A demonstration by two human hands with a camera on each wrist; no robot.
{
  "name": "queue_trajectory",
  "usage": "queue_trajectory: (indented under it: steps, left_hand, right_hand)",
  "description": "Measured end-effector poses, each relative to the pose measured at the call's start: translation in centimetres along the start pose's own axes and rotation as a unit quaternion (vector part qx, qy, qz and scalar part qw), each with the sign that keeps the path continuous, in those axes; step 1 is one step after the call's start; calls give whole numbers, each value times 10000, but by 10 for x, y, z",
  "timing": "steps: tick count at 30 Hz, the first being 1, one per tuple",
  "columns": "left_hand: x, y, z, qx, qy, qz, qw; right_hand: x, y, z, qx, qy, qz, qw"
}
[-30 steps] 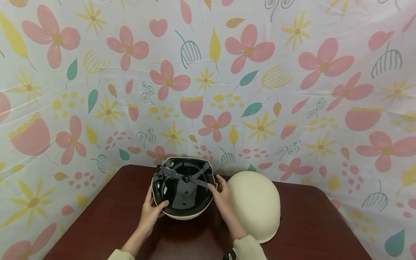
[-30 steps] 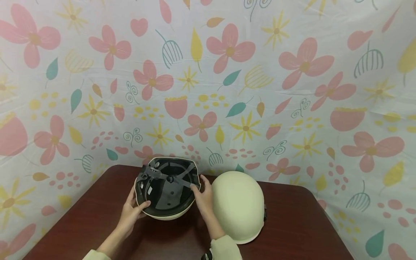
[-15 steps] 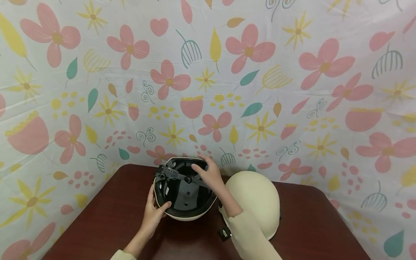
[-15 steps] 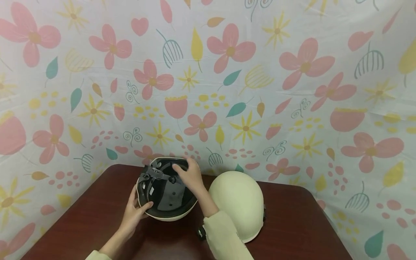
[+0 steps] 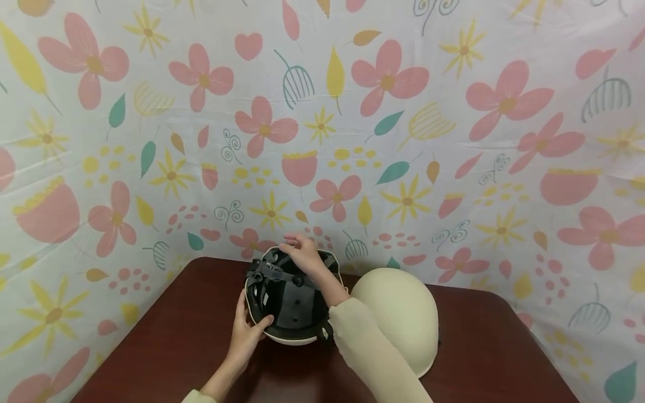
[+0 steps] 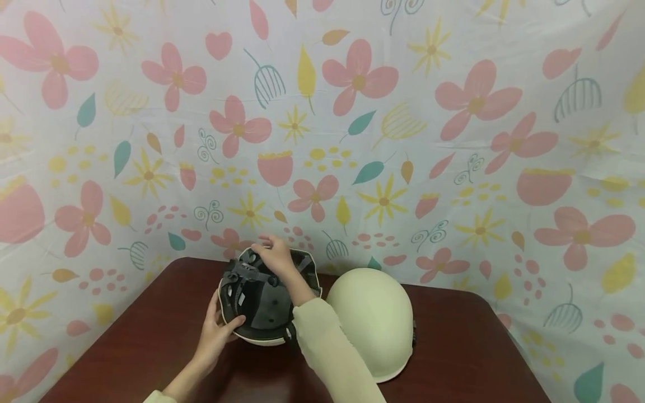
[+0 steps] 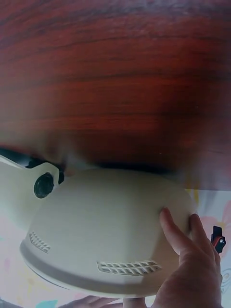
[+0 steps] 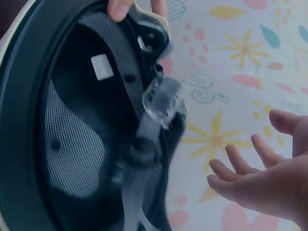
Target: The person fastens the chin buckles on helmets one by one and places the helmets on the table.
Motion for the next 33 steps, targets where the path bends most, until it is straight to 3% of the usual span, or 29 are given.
queue_trajectory:
  steps: [6, 12, 27, 33]
  left_hand:
    - [6, -2, -2, 86, 151, 16, 9998]
    - [6, 1, -1, -1, 111, -35, 9999]
    - [4, 2, 0, 87, 53, 257, 9996]
    - [4, 3, -3, 147, 157, 271, 9994]
  right_hand:
    - [21, -15, 10, 293, 544, -190, 9979]
    - [37, -33, 12, 381, 780, -310, 9957]
    - [55, -52, 10, 448, 391, -606, 9964]
    - [60, -54, 9, 442, 454, -550, 9965]
Point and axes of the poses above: each hand's wrist, its own z-axis towards the middle knuckle, its own x-axis out of the palm, y = z × x, the point moved 4 cm from there along z, towards the middle knuckle, and after that the axes turned 6 degrees about y, right-handed, at the moved point
